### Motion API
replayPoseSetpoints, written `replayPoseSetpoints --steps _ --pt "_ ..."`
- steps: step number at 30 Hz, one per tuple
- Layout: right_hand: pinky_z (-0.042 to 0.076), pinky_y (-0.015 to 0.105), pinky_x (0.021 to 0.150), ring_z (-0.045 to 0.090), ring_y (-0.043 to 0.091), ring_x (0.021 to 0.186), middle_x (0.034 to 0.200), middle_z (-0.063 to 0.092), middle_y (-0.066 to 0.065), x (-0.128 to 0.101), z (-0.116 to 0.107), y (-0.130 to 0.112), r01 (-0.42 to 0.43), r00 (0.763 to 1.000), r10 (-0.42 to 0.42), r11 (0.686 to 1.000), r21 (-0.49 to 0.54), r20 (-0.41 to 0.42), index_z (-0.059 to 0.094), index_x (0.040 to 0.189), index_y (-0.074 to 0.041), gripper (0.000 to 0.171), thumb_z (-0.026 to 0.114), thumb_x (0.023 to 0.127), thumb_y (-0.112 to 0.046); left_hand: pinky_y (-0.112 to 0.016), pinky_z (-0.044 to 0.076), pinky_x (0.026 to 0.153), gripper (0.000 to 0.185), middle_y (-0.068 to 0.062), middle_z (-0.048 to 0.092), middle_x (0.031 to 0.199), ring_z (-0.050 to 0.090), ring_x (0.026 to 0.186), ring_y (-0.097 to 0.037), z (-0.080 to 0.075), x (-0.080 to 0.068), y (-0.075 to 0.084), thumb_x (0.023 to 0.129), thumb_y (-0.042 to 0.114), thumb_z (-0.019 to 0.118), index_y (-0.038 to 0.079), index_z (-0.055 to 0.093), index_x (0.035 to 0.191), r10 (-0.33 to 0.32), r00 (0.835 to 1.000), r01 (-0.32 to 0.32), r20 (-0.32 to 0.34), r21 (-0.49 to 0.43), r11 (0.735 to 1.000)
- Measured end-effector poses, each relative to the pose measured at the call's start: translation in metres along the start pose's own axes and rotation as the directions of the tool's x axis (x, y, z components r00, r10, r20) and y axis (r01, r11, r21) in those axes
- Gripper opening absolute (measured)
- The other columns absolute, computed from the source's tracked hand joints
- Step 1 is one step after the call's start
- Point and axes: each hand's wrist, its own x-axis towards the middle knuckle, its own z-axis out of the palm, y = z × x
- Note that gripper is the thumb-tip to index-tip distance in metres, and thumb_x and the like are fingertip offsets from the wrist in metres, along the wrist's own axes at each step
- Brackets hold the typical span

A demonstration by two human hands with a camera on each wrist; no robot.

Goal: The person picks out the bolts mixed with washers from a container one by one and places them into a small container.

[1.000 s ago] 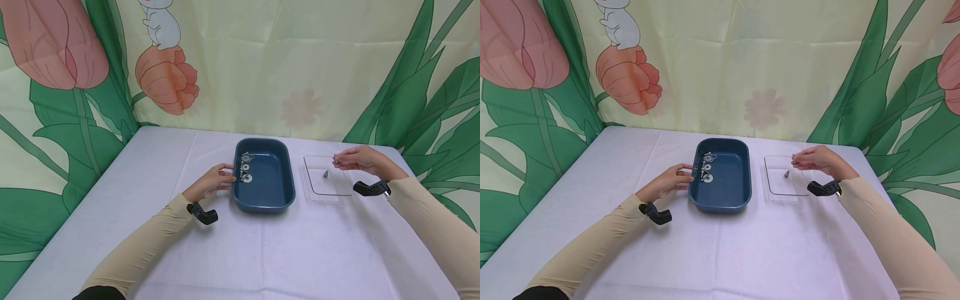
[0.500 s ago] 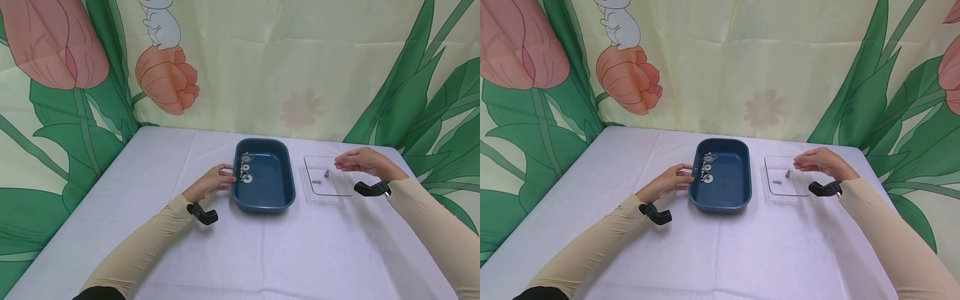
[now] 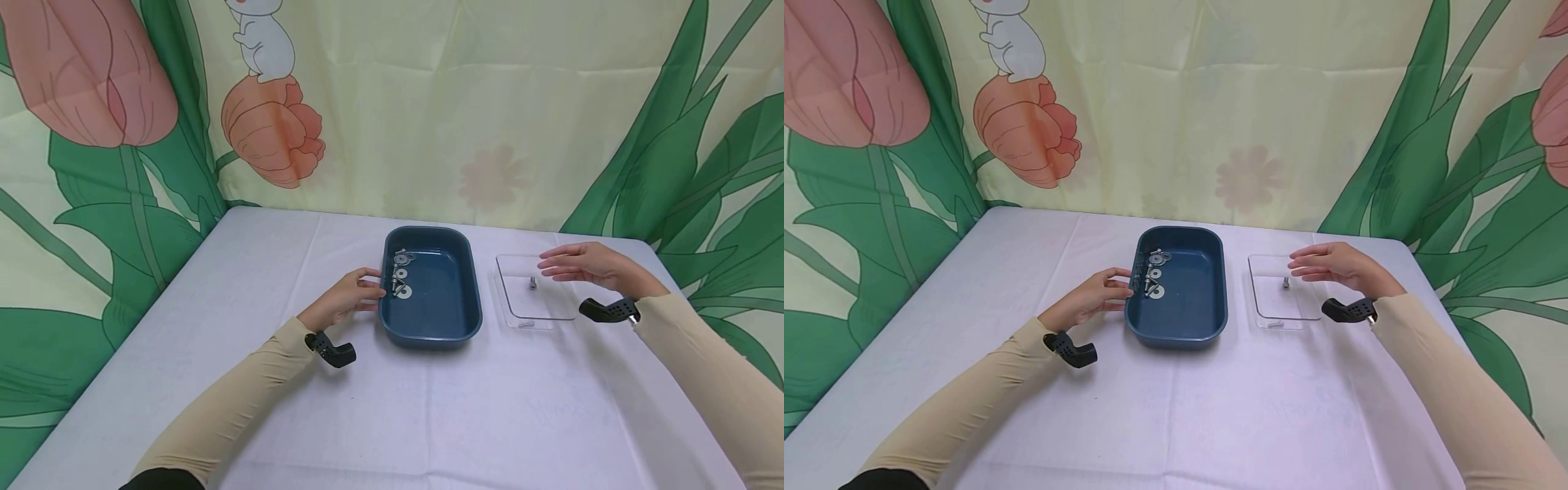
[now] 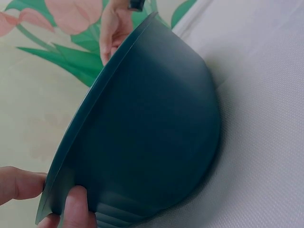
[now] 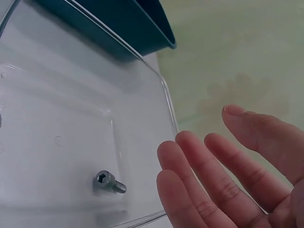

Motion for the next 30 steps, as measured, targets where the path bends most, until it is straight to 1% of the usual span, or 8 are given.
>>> replayPoseSetpoints --steps 3,6,10,13,16,19,25,30 --pt "0.052 0.030 0.095 0.066 0.008 0.102 0.108 0.069 -0.010 0.003 0.001 0.001 0.019 1.000 -0.019 0.997 -0.072 0.009 0.037 0.139 0.004 0.046 0.045 0.099 -0.018 -0.036 0.055 0.089 0.052 -0.019 0.050 0.127 0.059 0.102 -0.021 0.000 0.000 0.000 0.089 0.002 0.060 0.006 0.039 0.137 -0.003 1.000 0.003 -0.002 -0.002 1.000" --pt "0.053 0.028 0.093 0.065 0.005 0.102 0.111 0.068 -0.010 0.004 0.003 0.002 0.069 0.997 -0.066 0.992 -0.110 0.028 0.035 0.139 0.007 0.049 0.047 0.099 -0.019 -0.036 0.055 0.090 0.053 -0.019 0.050 0.127 0.059 0.102 -0.021 0.000 0.000 0.000 0.089 0.002 0.060 0.007 0.040 0.137 -0.006 1.000 0.006 -0.004 -0.003 1.000" --pt "0.054 0.025 0.090 0.065 0.004 0.101 0.110 0.067 -0.015 0.005 0.006 0.002 0.134 0.991 -0.129 0.983 -0.127 0.047 0.042 0.136 0.000 0.045 0.048 0.098 -0.023 -0.036 0.055 0.090 0.053 -0.019 0.050 0.128 0.059 0.103 -0.021 0.000 0.000 0.001 0.089 0.002 0.060 0.007 0.040 0.137 -0.010 1.000 0.010 -0.006 -0.003 1.000" --pt "0.054 0.025 0.089 0.065 0.005 0.101 0.107 0.067 -0.018 0.007 0.009 0.000 0.161 0.987 -0.158 0.978 -0.136 0.031 0.049 0.131 -0.008 0.038 0.052 0.097 -0.025 -0.036 0.055 0.090 0.053 -0.019 0.050 0.129 0.059 0.103 -0.022 0.000 -0.001 0.001 0.089 0.002 0.060 0.007 0.039 0.137 -0.013 1.000 0.013 -0.008 -0.001 1.000" --pt "0.054 0.025 0.088 0.065 0.004 0.100 0.106 0.067 -0.018 0.009 0.013 -0.004 0.180 0.984 -0.179 0.974 -0.139 0.017 0.051 0.128 -0.011 0.036 0.055 0.095 -0.025 -0.036 0.055 0.090 0.053 -0.019 0.049 0.129 0.059 0.103 -0.022 0.000 -0.001 0.002 0.089 0.002 0.061 0.007 0.039 0.137 -0.015 1.000 0.015 -0.011 0.001 1.000" --pt "0.055 0.024 0.087 0.065 0.003 0.100 0.107 0.067 -0.016 0.008 0.017 -0.010 0.220 0.975 -0.217 0.967 -0.127 0.038 0.051 0.128 -0.010 0.035 0.054 0.095 -0.022 -0.036 0.055 0.090 0.053 -0.019 0.049 0.128 0.059 0.104 -0.023 0.001 -0.002 0.001 0.089 0.003 0.061 0.007 0.039 0.137 -0.013 1.000 0.013 -0.011 -0.003 1.000" --pt "0.055 0.024 0.086 0.065 0.007 0.103 0.113 0.066 -0.012 0.010 0.026 -0.023 0.323 0.941 -0.312 0.943 -0.080 0.132 0.053 0.125 -0.011 0.028 0.050 0.097 -0.012 -0.036 0.055 0.090 0.052 -0.019 0.049 0.129 0.059 0.106 -0.024 0.000 -0.001 0.001 0.089 0.003 0.060 0.007 0.040 0.137 -0.010 1.000 0.010 -0.009 0.000 1.000" --pt "0.054 0.026 0.089 0.065 0.013 0.105 0.117 0.066 -0.004 0.015 0.039 -0.038 0.343 0.929 -0.328 0.937 -0.066 0.173 0.054 0.128 -0.009 0.032 0.052 0.096 -0.010 -0.035 0.055 0.090 0.052 -0.020 0.047 0.131 0.058 0.107 -0.024 0.000 -0.002 0.002 0.090 0.003 0.060 0.007 0.039 0.137 -0.007 1.000 0.007 0.001 0.003 1.000"
